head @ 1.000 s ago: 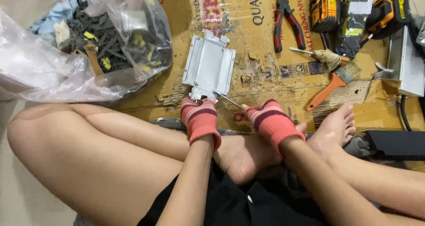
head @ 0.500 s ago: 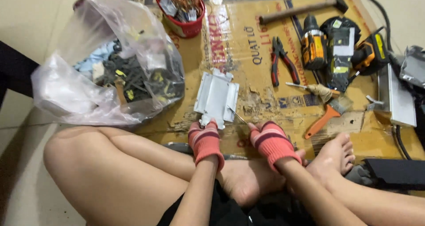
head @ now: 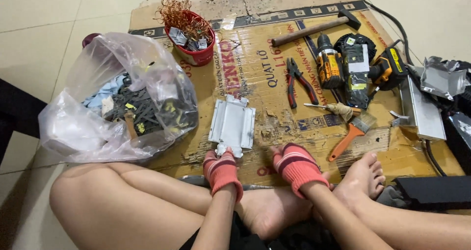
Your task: The person is cleaning a metal component by scraping off residue with a knife and prying off pieces with pliers and a hammer.
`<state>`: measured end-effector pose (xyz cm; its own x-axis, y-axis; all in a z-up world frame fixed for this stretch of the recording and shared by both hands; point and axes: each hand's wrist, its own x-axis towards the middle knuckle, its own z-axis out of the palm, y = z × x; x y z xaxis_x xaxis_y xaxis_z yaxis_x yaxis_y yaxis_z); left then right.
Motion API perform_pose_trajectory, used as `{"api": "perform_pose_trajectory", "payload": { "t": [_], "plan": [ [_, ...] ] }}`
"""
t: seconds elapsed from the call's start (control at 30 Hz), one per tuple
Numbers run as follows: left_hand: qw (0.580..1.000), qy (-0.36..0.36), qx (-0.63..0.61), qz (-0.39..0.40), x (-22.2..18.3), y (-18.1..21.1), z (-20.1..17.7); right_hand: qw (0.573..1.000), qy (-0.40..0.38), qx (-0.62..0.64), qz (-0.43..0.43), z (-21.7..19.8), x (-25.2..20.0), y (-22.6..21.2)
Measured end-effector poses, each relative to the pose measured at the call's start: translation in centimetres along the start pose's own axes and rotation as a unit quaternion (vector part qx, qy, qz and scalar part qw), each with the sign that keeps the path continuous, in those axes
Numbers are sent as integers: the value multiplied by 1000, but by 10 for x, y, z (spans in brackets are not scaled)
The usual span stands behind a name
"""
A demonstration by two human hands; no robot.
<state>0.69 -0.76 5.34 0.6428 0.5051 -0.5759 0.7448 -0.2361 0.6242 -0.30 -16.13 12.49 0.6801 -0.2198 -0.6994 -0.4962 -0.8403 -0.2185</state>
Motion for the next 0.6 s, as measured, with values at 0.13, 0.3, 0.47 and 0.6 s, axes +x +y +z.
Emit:
{"api": "perform_pose_trajectory", "payload": {
  "t": [0.13,0.3,0.47,0.6],
  "plan": [
    [999,-5,32,-5,8,-3,5,996,14,69,-49,7,-7,1],
    [1000,5,-26,-2,7,-3,0,993,46,73,-81,14,14,5],
    [996,-9,-84,-15,8,-1,-2,996,-6,40,-81,13,9,7],
    [991,5,-133,-25,3,-1,-5,993,-29,40,-103,24,19,9]
  ]
}}
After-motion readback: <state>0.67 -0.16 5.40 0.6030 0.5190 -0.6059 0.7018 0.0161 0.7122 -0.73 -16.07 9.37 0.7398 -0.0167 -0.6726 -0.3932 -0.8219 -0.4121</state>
